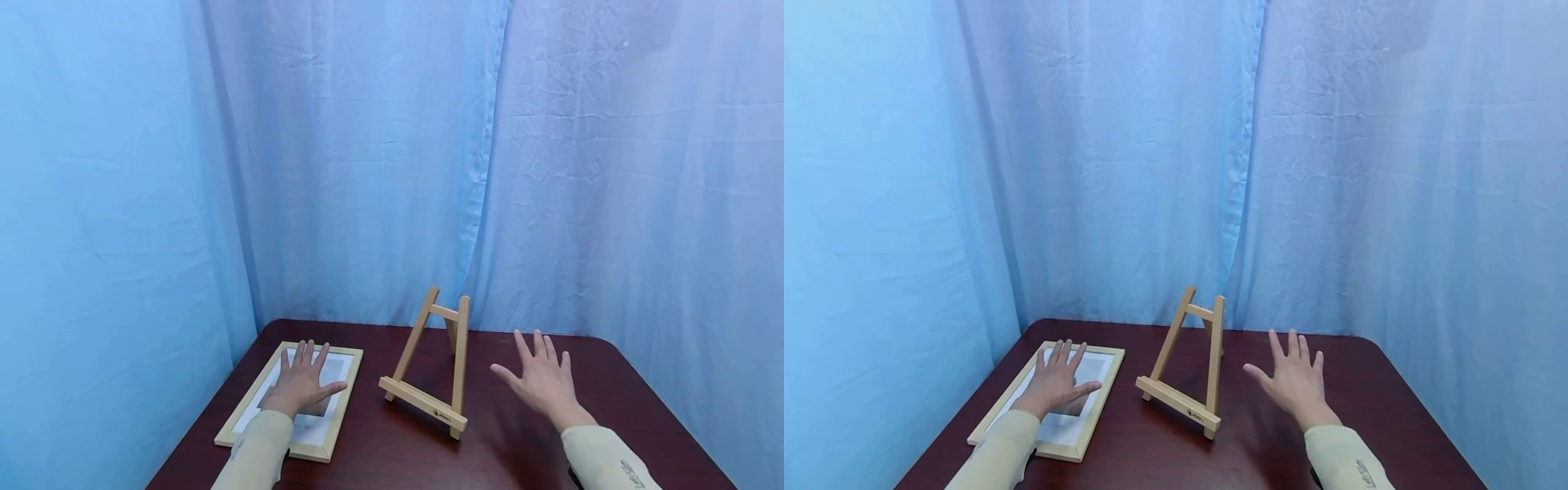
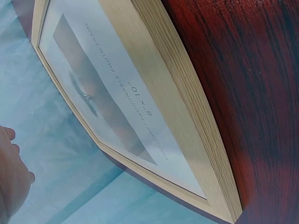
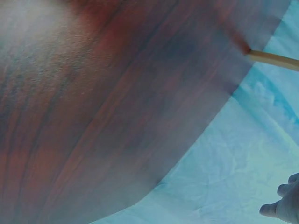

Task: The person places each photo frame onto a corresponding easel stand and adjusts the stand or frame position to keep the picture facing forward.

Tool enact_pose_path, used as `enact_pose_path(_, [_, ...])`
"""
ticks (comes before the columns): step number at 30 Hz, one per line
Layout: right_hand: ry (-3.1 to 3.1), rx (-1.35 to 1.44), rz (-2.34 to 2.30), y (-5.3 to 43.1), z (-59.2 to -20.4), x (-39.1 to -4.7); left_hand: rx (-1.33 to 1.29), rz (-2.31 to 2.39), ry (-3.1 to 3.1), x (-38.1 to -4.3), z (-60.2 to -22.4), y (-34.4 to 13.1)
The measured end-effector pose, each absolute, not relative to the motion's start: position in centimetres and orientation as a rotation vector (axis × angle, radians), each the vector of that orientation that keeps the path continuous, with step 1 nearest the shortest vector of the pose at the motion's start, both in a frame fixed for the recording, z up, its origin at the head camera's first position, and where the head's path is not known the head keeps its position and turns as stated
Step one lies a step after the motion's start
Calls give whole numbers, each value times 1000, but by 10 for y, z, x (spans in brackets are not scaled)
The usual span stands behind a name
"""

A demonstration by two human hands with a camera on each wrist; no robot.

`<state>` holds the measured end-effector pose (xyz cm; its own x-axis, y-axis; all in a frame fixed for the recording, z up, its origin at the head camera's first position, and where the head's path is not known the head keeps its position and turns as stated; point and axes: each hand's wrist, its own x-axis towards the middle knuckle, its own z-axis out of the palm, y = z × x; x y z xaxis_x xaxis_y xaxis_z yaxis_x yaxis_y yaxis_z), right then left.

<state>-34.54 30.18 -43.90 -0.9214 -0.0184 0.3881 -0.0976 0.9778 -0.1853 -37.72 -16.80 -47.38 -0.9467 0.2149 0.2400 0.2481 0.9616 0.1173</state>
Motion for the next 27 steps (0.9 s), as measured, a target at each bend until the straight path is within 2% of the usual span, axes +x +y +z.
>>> enact_pose_path(27, [-2684, 177, 285, 266, -405, -345, -367, -226, -2894, -374, -476, -167])
